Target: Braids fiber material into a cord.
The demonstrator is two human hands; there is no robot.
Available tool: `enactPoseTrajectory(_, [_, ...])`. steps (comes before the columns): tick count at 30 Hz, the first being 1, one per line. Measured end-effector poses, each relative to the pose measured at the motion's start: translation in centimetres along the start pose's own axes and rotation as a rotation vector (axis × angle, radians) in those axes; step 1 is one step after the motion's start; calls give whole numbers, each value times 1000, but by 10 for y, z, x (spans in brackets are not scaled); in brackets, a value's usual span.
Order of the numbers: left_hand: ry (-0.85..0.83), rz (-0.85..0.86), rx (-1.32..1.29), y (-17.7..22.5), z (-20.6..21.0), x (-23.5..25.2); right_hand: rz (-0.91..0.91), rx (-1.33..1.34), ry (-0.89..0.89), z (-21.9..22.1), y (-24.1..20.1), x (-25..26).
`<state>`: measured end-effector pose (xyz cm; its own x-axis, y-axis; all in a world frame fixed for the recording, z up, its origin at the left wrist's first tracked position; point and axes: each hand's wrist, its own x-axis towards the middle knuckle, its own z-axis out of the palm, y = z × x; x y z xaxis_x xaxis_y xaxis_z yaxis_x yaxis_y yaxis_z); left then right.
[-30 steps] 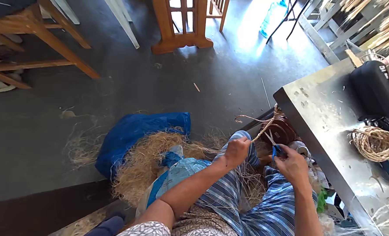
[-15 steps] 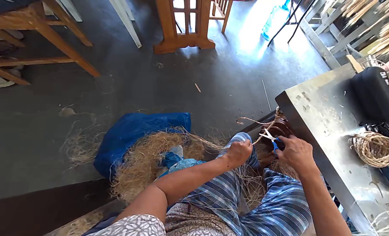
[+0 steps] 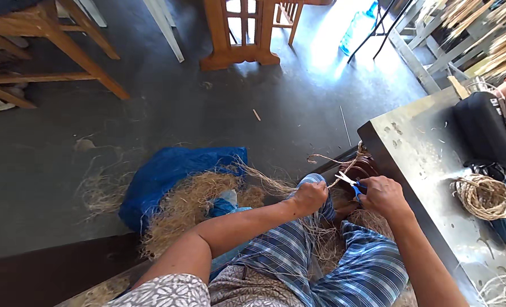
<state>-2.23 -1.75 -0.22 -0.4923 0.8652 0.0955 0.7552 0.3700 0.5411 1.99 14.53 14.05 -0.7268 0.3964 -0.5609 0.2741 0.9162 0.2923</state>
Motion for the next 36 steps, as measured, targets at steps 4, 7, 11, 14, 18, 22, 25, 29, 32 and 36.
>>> enactPoseTrajectory(4, [48, -4, -21, -1, 1, -1, -34, 82, 54, 15, 10, 6])
enactPoseTrajectory(7, [77, -5, -40, -2, 4, -1, -43, 142, 124, 27, 16, 7])
enactPoseTrajectory(11, [50, -66, -108, -3, 2, -2, -97, 323, 341, 47, 27, 3])
enactPoseTrajectory(14, [-27, -158, -245, -3, -4, 0, -1, 363, 371, 56, 29, -2])
enactPoseTrajectory(18, [11, -196, -457, -7, -2, 0, 240, 438, 255, 75, 18, -3])
enactPoseTrajectory(22, [49, -202, -537, 4, 1, -3, 112, 636, 145, 123, 14, 12])
enactPoseTrajectory(25, [64, -211, -556, 10, 4, -3, -12, 789, 189, 143, 12, 16])
enactPoseTrajectory(29, [71, -279, -696, 12, 9, -4, -60, 855, 289, 153, 6, 20])
enactPoseTrajectory(32, [75, -363, -843, 15, 9, -4, -96, 877, 374, 162, 0, 25])
enactPoseTrajectory(36, [82, -406, -972, 17, 11, -3, -107, 918, 451, 170, -8, 30])
